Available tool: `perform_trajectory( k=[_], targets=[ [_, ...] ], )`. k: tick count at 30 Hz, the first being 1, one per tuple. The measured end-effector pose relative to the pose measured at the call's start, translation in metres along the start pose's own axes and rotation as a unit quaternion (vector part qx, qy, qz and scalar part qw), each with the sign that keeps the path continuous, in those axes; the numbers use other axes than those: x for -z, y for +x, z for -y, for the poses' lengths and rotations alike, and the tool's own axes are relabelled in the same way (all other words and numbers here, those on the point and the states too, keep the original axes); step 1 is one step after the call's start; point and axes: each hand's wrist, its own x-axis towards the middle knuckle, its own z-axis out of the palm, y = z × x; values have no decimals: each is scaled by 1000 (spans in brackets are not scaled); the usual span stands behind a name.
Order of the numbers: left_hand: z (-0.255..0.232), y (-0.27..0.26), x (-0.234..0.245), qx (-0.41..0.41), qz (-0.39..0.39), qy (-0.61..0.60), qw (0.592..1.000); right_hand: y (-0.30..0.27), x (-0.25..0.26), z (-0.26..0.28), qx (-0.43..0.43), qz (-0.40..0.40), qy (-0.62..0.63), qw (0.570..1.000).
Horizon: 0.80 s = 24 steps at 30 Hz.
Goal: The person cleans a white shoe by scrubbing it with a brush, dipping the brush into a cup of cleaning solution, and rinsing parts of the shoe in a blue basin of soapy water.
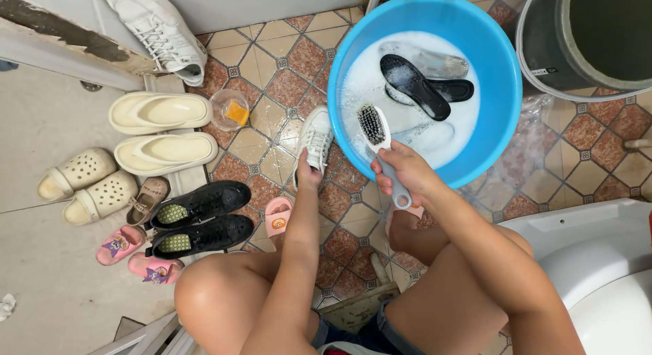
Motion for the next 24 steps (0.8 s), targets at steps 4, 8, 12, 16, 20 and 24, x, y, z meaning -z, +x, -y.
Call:
perform_trajectory(
  k=[4, 8, 12, 16, 20, 24],
  targets=[
    [-6, -8, -7, -37, 27, -100, 994, -2, 5, 2, 0, 1, 20, 1000],
    [-45, -47, -20, -50, 79, -95, 991, -2, -4, 3, 18, 14, -28, 999],
    [-108, -121, -60, -50, 228, 12, 972, 1, -18, 5, 18, 58, -50, 997],
    [-143, -227, -128, -82, 349, 82, 930, 2, -19, 4, 101, 144, 10, 984],
    [-165, -314, -186, -62, 412, 141, 898, 0, -16, 3, 141, 281, 76, 946],
    [-171, -338, -203, -56, 431, 186, 881, -9, -19, 1, 154, 266, 26, 951]
  ],
)
